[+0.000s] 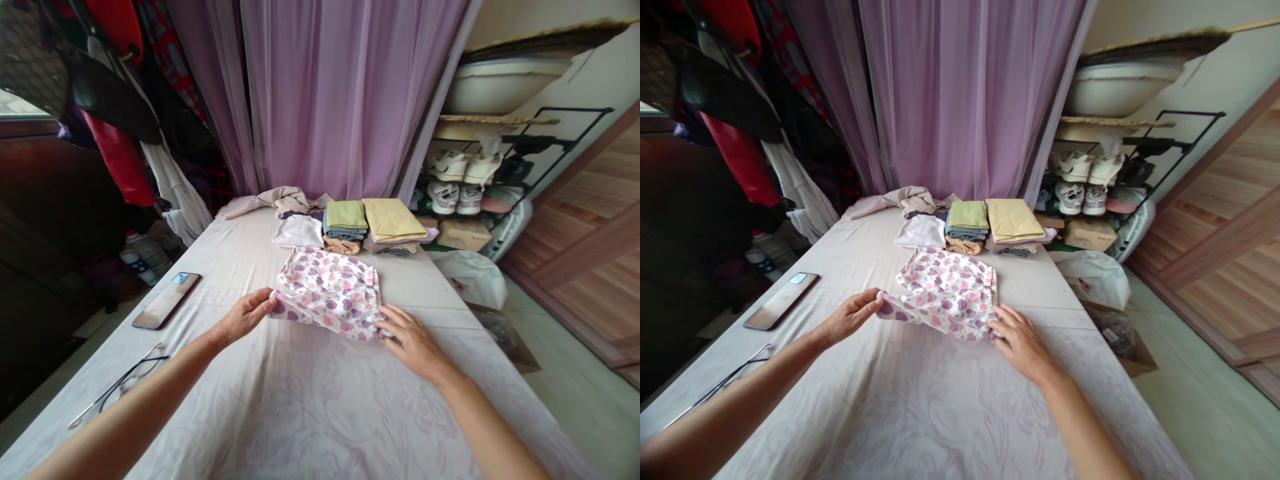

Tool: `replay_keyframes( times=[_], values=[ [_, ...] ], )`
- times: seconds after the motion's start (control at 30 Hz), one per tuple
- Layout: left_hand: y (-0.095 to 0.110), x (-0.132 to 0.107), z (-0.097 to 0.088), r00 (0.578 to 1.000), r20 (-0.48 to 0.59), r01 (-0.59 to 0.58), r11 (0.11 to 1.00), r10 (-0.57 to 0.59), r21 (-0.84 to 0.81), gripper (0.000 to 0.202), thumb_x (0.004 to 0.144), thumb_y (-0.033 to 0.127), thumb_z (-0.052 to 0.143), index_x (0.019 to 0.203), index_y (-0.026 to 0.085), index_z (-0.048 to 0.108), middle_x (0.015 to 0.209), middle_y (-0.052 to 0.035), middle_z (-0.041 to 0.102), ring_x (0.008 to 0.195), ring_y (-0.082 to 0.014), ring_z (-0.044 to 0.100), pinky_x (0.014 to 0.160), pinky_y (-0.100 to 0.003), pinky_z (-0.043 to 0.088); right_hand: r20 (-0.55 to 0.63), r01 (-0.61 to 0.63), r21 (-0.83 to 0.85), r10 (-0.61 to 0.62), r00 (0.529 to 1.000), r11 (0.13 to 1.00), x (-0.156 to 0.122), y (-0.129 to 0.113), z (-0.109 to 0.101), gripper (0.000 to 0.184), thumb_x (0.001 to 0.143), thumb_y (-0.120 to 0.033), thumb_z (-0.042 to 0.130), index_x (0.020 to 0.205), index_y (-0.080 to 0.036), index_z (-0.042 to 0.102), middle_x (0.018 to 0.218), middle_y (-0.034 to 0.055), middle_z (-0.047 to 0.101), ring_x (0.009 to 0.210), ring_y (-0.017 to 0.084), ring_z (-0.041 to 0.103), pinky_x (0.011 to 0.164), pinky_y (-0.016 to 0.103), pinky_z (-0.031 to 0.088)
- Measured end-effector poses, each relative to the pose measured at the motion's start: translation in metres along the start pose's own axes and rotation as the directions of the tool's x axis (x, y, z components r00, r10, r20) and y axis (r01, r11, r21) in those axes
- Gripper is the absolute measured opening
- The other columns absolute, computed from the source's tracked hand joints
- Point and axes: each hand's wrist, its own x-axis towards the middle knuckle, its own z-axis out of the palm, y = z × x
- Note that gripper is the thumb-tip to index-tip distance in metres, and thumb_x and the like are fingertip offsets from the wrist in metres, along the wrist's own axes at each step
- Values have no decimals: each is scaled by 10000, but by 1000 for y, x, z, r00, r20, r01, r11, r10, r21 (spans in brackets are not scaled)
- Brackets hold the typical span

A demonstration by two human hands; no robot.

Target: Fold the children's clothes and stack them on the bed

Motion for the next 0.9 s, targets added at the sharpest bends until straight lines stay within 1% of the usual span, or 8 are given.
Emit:
replay_keyframes(
  times=[0.13, 0.2, 0.27, 0.37, 0.5, 0.6, 0.7, 0.9],
  values=[
    [0, 25, 3, 996, -71, 43, 996, -49, -81, 495, 840, 670, 497, 752, 187, 560, 654, 21, 511, 604, -110, 469, 569, -215, 428, -123, -2, 153, 21, 992, 988, 17, 2, -15, 235, 869, -268, 471, 867, -243, 705, 1097, 66, 730, 1105, 252, 633, 926, 401, 509],
    [0, 48, 1, 984, -156, 66, 991, -83, -113, 475, 826, 660, 517, 770, 189, 551, 652, 31, 495, 579, -101, 447, 531, -203, 395, -124, -105, 217, 134, 983, 971, 35, 6, -28, 259, 894, -340, 450, 859, -234, 683, 843, 33, 741, 812, 205, 680, 723, 304, 531],
    [-4, 80, -3, 964, -242, 85, 988, -115, -130, 442, 820, 629, 530, 805, 188, 552, 662, 37, 499, 567, -94, 444, 513, -195, 371, -124, -217, 228, 249, 960, 949, 62, 14, -37, 286, 896, -390, 444, 830, -226, 669, 688, 2, 693, 642, 175, 633, 592, 256, 475],
    [-16, 135, -6, 926, -310, 218, 976, -213, -20, 338, 872, 505, 471, 815, 181, 549, 653, 37, 520, 560, -98, 467, 513, -197, 364, -176, -359, 187, 391, 904, 914, 110, 30, -37, 249, 861, -366, 491, 878, -219, 690, 810, 23, 731, 759, 193, 660, 653, 253, 463],
    [-43, 191, -4, 883, -338, 426, 857, -324, 291, 173, 840, 316, 509, 810, 167, 594, 677, 17, 604, 605, -122, 537, 541, -210, 372, -57, -594, 39, 595, 802, 804, 158, 49, -19, 317, 857, -393, 534, 1043, -212, 716, 981, 81, 752, 907, 241, 678, 712, 278, 464],
    [-62, 208, -2, 873, -331, 469, 802, -357, 371, 171, 786, 290, 583, 887, 162, 634, 738, -11, 674, 620, -146, 576, 539, -228, 364, 39, -612, -27, 612, 790, 791, 169, 60, -9, 408, 853, -486, 547, 1111, -217, 712, 1079, 96, 738, 978, 254, 668, 734, 284, 458],
    [-73, 214, -3, 880, -295, 471, 758, -371, 451, 210, 764, 339, 624, 894, 177, 657, 810, -30, 711, 686, -174, 618, 562, -240, 371, 148, -557, -56, 559, 816, 828, 170, 67, -8, 408, 812, -541, 581, 997, -218, 748, 1025, 91, 743, 934, 254, 664, 686, 278, 434],
    [-73, 220, -6, 897, -235, 441, 711, -375, 547, 202, 705, 389, 668, 749, 194, 639, 775, -28, 693, 736, -207, 612, 579, -256, 358, 204, -493, 107, 466, 861, 863, 171, 71, -8, 200, 708, -360, 678, 806, -191, 724, 825, 36, 727, 758, 191, 625, 599, 238, 383]
  ],
)
